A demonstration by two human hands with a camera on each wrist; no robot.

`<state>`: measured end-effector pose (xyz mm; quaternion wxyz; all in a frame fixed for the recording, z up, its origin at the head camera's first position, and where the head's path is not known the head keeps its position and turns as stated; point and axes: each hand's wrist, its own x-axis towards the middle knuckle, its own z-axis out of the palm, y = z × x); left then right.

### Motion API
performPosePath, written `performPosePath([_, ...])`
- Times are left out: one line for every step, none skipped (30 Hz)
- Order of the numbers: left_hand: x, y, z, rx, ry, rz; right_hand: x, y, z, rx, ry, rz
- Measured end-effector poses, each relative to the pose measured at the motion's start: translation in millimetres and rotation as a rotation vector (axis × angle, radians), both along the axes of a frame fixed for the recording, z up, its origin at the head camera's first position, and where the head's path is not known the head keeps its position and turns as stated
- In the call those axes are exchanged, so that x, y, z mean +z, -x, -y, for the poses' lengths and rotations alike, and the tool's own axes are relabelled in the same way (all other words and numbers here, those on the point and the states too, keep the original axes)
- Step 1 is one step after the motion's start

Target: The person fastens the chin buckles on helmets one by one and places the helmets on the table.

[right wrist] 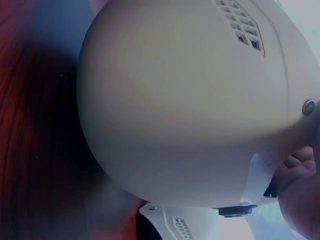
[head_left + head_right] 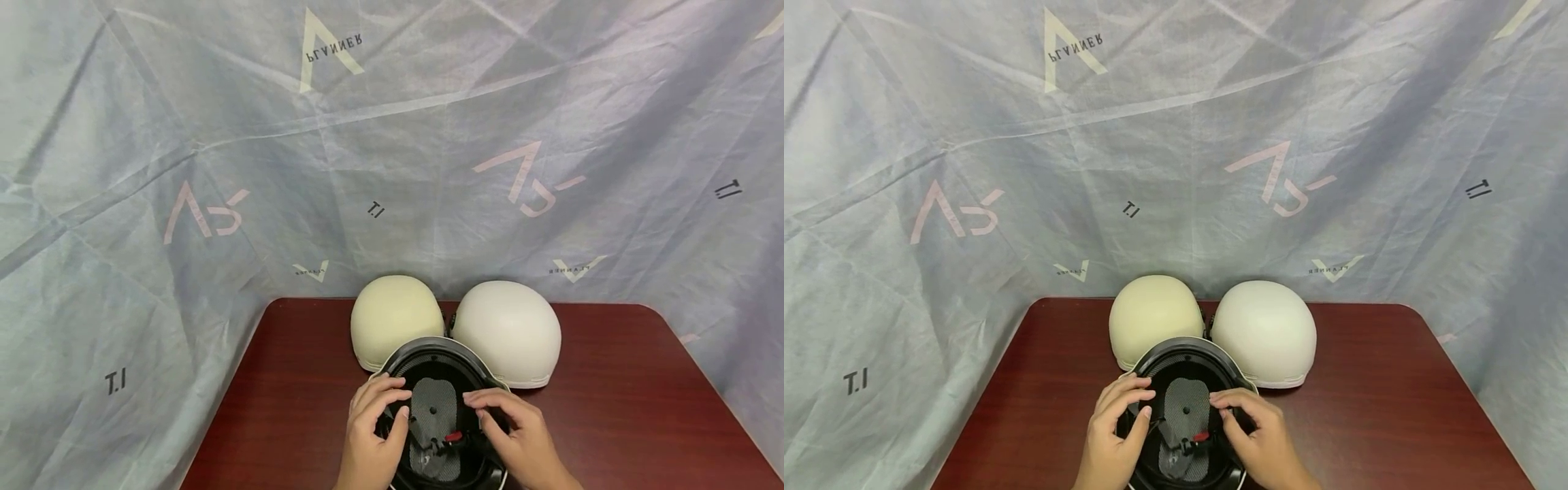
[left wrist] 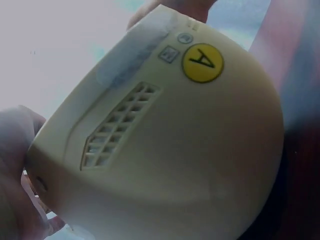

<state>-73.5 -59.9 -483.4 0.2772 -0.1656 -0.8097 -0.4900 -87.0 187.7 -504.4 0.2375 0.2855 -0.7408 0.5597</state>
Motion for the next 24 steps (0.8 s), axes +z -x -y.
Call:
performPosePath([-0.5,-0.6,0.5,0.01,0.006,0.01,-0.3,0.2,0.1,-0.041,-0.009,-0.027])
performPosePath([-1.0,-1.1,0.9,0.019,0.014,0.022,-0.6,0.5,0.0,-0.074,-0.01,-0.05])
performPosePath([-1.3,-1.6,1.2,0.023,0.021,0.033,-1.1,0.9,-0.2,-0.097,-0.005,-0.065])
performPosePath([-1.7,-2.1,1.4,0.02,0.022,0.051,-1.6,1.1,-0.7,-0.114,0.002,-0.075])
performPosePath([-1.8,-2.5,1.5,0.021,0.029,0.065,-2.1,1.3,-1.1,-0.127,0.009,-0.084])
performPosePath([-1.5,-2.8,1.6,0.018,0.033,0.083,-2.5,1.7,-1.7,-0.138,0.016,-0.093])
performPosePath([-1.0,-3.0,1.6,0.014,0.039,0.1,-2.6,1.9,-2.4,-0.144,0.02,-0.097])
performPosePath([-0.5,-3.1,1.7,0.01,0.045,0.116,-2.7,1.9,-3.1,-0.15,0.02,-0.101])
performPosePath([0.1,-3.0,2.0,0.002,0.051,0.132,-2.7,2.0,-3.8,-0.152,0.017,-0.104])
performPosePath([0.8,-3.0,2.3,-0.009,0.052,0.161,-2.3,2.0,-4.5,-0.154,0.008,-0.104])
performPosePath([1.5,-2.9,2.6,-0.017,0.064,0.177,-1.7,1.9,-5.2,-0.157,-0.008,-0.1])
performPosePath([2.2,-2.9,3.1,-0.033,0.069,0.204,-1.0,1.8,-5.9,-0.157,-0.026,-0.092])
performPosePath([2.7,-2.6,3.5,-0.045,0.081,0.225,-0.1,1.8,-6.6,-0.159,-0.049,-0.083])
performPosePath([2.9,-2.4,3.9,-0.055,0.095,0.251,0.8,1.9,-7.1,-0.16,-0.07,-0.072])
performPosePath([3.1,-2.1,4.2,-0.065,0.109,0.275,1.7,2.2,-7.6,-0.161,-0.092,-0.059])
performPosePath([3.0,-1.9,4.4,-0.072,0.125,0.295,2.8,2.4,-8.1,-0.161,-0.114,-0.043])
performPosePath([2.8,-1.6,4.5,-0.078,0.142,0.305,3.9,2.8,-8.5,-0.159,-0.133,-0.026])
performPosePath([2.6,-1.3,4.5,-0.081,0.155,0.317,4.8,3.3,-8.7,-0.153,-0.147,-0.016])
performPosePath([2.0,-1.0,4.5,-0.079,0.169,0.32,5.7,3.7,-8.8,-0.148,-0.158,-0.005])
performPosePath([1.5,-0.8,4.3,-0.078,0.181,0.318,6.5,4.1,-9.0,-0.143,-0.166,0.002])
performPosePath([1.2,-0.6,4.1,-0.075,0.189,0.312,7.3,4.5,-9.0,-0.139,-0.178,-0.002])
performPosePath([1.0,-0.6,3.9,-0.071,0.2,0.299,8.0,4.7,-9.2,-0.135,-0.185,0.004])
performPosePath([0.8,-0.7,3.6,-0.064,0.213,0.282,8.6,4.8,-9.3,-0.134,-0.193,0.007])
performPosePath([0.7,-0.9,3.4,-0.053,0.238,0.251,9.2,5.0,-9.5,-0.137,-0.202,0.008])
